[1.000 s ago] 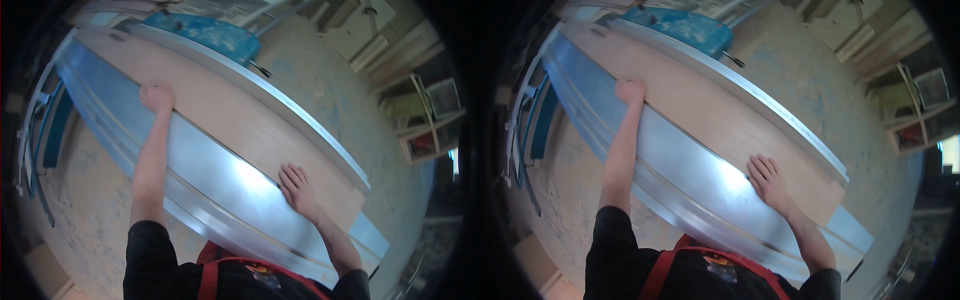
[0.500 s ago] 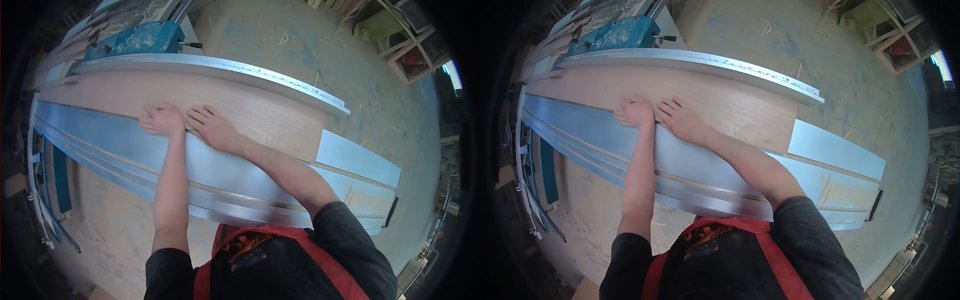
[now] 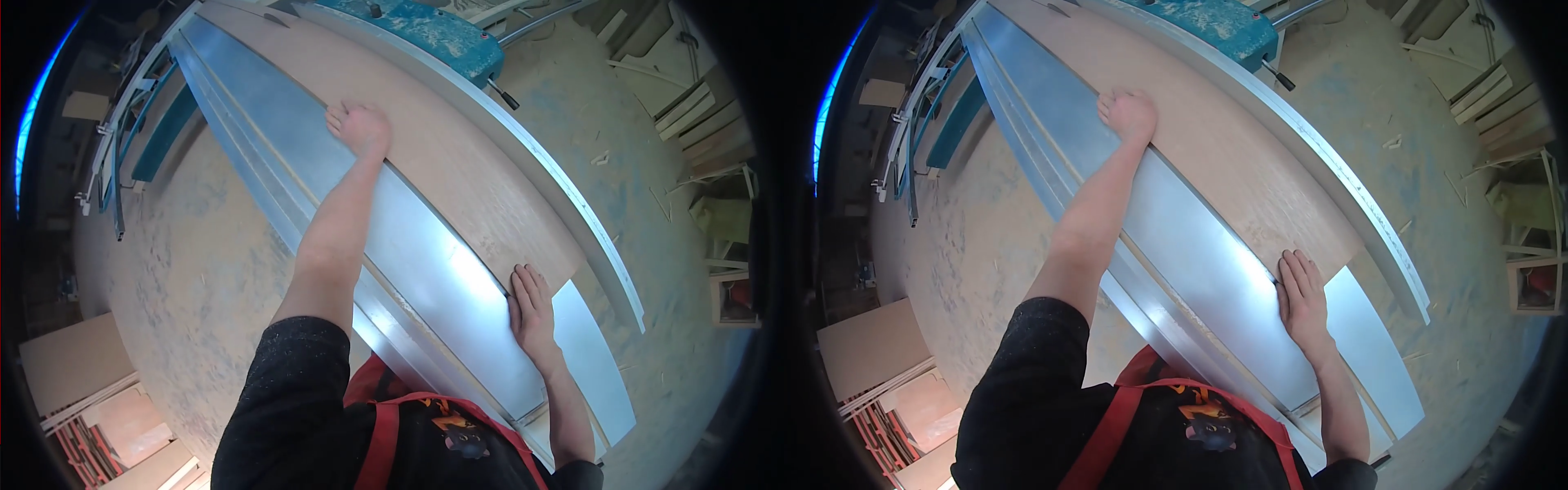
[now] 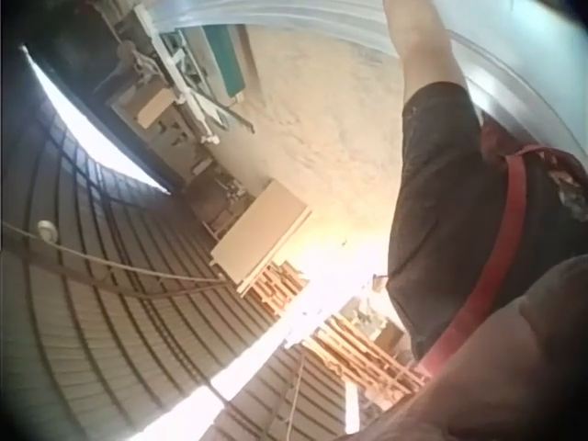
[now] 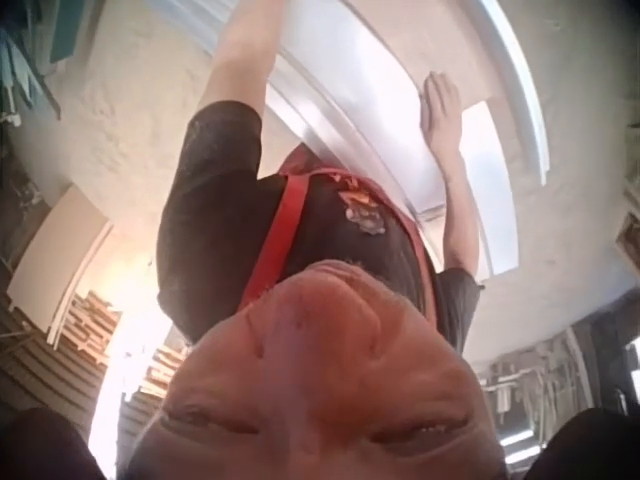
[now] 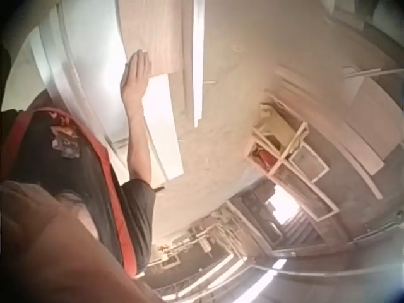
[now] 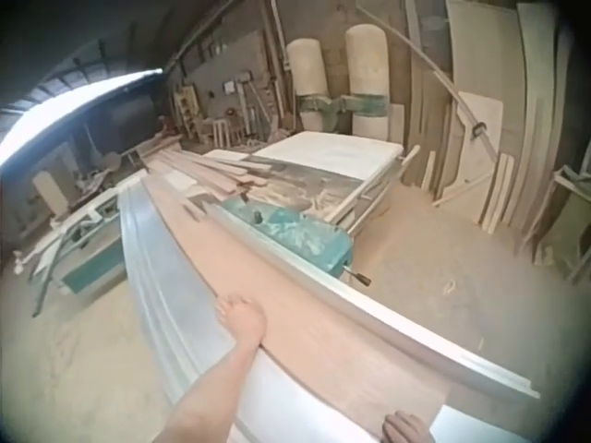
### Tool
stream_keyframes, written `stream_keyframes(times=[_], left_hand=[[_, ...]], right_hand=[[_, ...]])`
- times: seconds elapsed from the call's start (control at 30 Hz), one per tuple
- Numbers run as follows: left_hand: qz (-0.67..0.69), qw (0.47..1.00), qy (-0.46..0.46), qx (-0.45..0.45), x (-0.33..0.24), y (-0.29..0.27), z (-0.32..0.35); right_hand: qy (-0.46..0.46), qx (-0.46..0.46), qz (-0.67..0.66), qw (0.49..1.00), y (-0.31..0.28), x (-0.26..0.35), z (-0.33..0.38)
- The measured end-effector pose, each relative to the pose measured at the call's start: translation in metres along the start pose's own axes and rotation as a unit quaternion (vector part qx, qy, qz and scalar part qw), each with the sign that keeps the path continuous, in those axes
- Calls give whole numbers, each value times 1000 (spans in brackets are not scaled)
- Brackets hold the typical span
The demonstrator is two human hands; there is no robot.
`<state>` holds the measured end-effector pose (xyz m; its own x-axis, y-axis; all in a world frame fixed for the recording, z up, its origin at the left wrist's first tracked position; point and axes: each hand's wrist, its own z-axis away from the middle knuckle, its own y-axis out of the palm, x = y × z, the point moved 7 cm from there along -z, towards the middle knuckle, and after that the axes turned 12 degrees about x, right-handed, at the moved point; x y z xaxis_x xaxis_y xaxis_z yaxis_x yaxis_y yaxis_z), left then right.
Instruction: Using a sliding table saw to cut long wooden boards into thinner strips.
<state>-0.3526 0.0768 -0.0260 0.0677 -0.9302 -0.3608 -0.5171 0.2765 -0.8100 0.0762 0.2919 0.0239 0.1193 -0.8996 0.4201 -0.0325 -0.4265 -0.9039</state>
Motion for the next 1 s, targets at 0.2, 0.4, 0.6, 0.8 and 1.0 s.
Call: stream_keyframes(times=[0.2, 0.4, 0.6, 0.8, 1.0], left_hand=[[16, 991, -46, 127, 46, 25, -57], [35, 993, -43, 107, 81, 60, -190], [39, 987, -62, 140, 117, 73, -150], [87, 990, 15, 110, 188, 67, -255], [80, 910, 336, 230, 216, 59, -228]], right_hand=[[-46, 1, -16, 999, 34, 24, -88], [-62, -7, 46, 997, 51, 63, -222], [-46, 8, 58, 997, 86, 77, -198], [-67, -7, 51, 996, 106, 118, -310], [-38, -5, 42, 998, 135, 143, -368]])
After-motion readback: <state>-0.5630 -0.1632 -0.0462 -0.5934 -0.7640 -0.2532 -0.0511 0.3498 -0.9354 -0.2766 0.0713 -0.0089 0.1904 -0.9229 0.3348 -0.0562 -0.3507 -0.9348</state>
